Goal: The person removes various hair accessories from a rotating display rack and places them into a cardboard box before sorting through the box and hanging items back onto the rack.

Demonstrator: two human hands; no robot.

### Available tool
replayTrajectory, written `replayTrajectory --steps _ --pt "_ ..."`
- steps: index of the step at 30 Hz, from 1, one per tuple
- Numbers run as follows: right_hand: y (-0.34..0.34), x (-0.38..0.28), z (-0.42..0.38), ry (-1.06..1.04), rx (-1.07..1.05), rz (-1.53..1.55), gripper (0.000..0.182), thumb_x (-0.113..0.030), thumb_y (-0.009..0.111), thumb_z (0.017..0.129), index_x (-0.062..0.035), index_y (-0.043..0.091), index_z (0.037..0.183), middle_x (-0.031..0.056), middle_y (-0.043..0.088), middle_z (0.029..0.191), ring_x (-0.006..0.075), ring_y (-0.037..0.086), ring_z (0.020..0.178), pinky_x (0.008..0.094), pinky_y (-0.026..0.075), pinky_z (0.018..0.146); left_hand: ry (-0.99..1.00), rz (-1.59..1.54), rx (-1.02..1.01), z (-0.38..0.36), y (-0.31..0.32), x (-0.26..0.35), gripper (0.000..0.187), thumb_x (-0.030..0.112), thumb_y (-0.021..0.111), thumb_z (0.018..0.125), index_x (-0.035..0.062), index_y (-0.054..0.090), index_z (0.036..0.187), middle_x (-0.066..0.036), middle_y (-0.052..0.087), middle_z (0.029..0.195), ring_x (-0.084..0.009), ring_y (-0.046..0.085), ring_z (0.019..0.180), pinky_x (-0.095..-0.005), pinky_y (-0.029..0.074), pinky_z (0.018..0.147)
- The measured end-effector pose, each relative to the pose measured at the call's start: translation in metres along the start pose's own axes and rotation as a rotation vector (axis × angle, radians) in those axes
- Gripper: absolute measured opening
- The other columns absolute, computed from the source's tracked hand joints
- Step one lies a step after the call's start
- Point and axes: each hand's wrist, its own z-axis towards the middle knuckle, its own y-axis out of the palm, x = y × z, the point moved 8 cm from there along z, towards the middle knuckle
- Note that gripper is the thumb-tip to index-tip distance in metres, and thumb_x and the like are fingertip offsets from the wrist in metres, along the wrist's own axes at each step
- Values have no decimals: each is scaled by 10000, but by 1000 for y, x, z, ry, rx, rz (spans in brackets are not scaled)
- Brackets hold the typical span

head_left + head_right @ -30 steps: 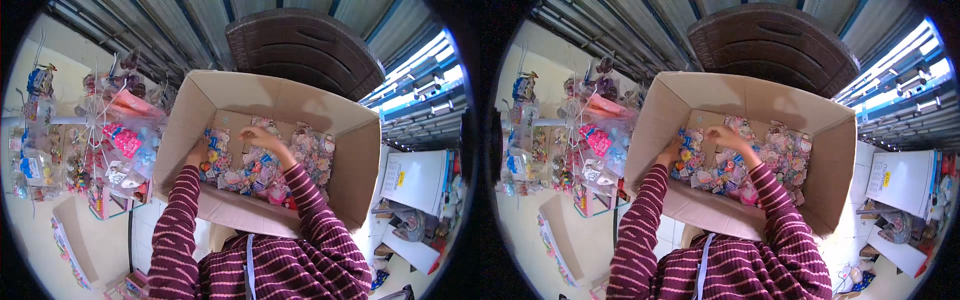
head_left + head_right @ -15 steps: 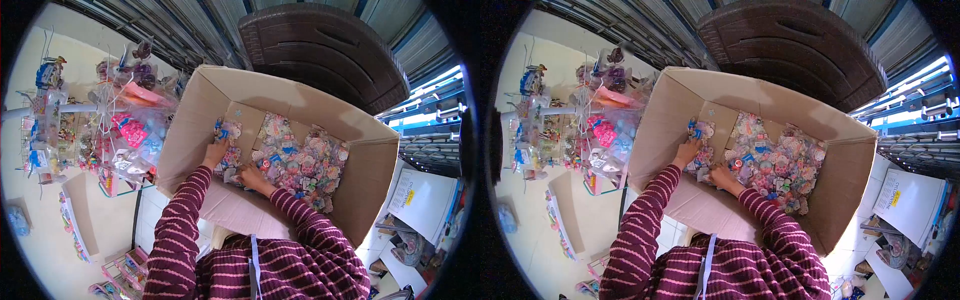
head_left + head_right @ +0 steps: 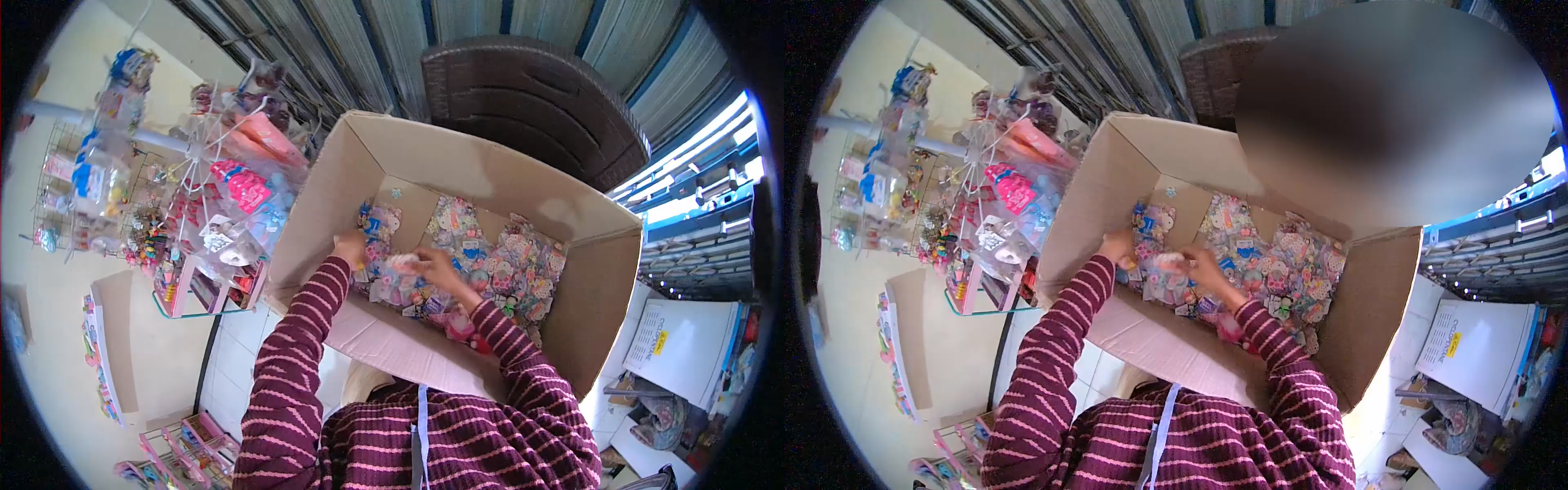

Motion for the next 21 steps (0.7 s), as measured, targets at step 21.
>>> replayTrajectory --steps 21 --pt "-21 -214 29 -109 -69 900 74 -96 471 780 -38 466 824 25 513 672 83 508 581 175 410 497 349 -1688 1336 -314 -140 -139 238 9 639 646 -6 541 863 -39 553 839 -124 540 771 -262 439 703"
